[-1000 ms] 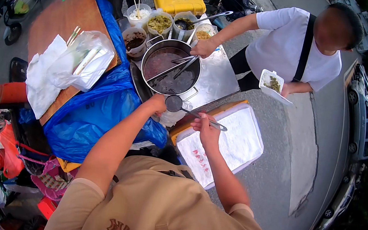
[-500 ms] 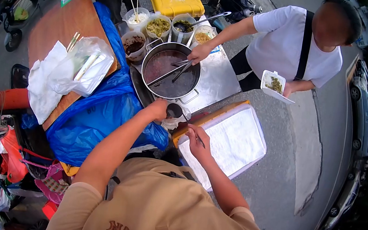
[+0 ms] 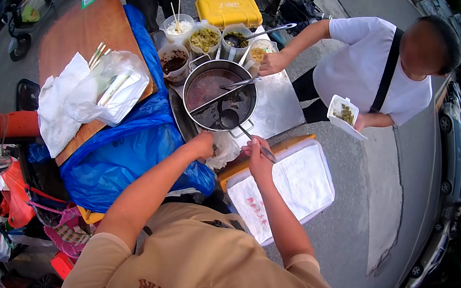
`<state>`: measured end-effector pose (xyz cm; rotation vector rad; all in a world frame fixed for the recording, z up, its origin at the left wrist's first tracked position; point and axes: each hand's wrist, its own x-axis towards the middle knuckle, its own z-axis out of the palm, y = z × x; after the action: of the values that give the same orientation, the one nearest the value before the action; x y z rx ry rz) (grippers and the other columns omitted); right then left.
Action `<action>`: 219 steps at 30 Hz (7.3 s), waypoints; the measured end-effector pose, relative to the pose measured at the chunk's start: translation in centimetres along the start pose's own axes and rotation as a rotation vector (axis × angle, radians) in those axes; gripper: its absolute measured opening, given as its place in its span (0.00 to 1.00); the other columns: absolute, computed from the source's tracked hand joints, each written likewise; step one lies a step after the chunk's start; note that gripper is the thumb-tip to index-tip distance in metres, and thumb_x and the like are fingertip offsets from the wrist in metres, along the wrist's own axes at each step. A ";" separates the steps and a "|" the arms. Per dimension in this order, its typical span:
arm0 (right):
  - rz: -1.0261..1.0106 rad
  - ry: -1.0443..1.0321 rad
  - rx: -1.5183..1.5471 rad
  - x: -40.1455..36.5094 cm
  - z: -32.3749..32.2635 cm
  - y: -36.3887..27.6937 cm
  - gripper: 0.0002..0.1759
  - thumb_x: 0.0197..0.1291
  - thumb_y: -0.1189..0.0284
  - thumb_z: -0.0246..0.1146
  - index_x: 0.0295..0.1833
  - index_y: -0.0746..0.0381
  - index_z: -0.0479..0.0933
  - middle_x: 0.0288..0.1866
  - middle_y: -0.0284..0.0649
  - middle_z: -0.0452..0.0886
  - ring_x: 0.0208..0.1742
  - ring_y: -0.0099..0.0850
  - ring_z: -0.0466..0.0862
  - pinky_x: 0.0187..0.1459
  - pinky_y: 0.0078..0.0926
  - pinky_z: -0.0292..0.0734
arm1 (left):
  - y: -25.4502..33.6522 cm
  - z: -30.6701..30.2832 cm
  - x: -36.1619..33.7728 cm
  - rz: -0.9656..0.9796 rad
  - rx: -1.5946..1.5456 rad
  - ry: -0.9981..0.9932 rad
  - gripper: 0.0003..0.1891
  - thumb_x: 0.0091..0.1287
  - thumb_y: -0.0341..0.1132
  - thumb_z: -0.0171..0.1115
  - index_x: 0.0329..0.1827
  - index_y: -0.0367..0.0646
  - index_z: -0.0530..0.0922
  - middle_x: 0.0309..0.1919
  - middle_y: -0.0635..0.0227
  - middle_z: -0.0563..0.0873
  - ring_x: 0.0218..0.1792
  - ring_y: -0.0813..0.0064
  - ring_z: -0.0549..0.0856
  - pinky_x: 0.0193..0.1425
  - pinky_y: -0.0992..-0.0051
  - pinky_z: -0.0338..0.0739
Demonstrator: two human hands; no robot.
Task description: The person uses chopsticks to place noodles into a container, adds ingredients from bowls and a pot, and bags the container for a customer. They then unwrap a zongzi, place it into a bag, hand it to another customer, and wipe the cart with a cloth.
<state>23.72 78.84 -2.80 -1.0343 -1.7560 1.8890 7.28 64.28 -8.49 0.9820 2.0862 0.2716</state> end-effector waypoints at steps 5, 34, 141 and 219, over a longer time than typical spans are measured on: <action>-0.212 -0.150 -0.238 2.0 3.2 2.0 0.14 0.77 0.69 0.59 0.57 0.67 0.80 0.43 0.42 0.86 0.41 0.27 0.90 0.42 0.23 0.83 | -0.8 0.8 0.3 0.053 -0.040 -0.025 0.30 0.52 0.30 0.70 0.61 0.31 0.80 0.61 0.41 0.82 0.63 0.49 0.81 0.68 0.64 0.76; 0.116 0.033 0.093 -2.8 -2.3 -3.9 0.20 0.80 0.62 0.56 0.59 0.71 0.76 0.43 0.46 0.85 0.40 0.32 0.89 0.41 0.26 0.86 | 1.2 -3.8 -1.3 -0.018 -0.197 -0.077 0.24 0.48 0.23 0.72 0.52 0.33 0.85 0.43 0.48 0.91 0.41 0.57 0.93 0.45 0.63 0.87; -0.497 -0.537 -0.362 -14.1 -9.6 -13.5 0.03 0.65 0.79 0.67 0.42 0.66 0.81 0.35 0.36 0.82 0.32 0.21 0.82 0.35 0.26 0.78 | 21.4 2.2 -28.8 1.017 0.450 0.409 0.11 0.53 0.28 0.66 0.40 0.45 0.78 0.41 0.71 0.80 0.42 0.67 0.79 0.47 0.67 0.76; -1.159 -0.153 -0.720 7.3 39.9 -20.2 0.30 0.56 0.66 0.76 0.60 0.64 0.71 0.48 0.47 0.76 0.44 0.46 0.82 0.44 0.43 0.79 | -18.0 -26.2 -29.0 -0.037 -1.124 1.058 0.15 0.69 0.28 0.63 0.57 0.38 0.74 0.29 0.64 0.85 0.26 0.76 0.82 0.30 0.71 0.75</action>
<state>-13.98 59.32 13.11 0.0956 -2.3822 0.6265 -11.02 34.58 16.68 0.0307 2.1790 2.0044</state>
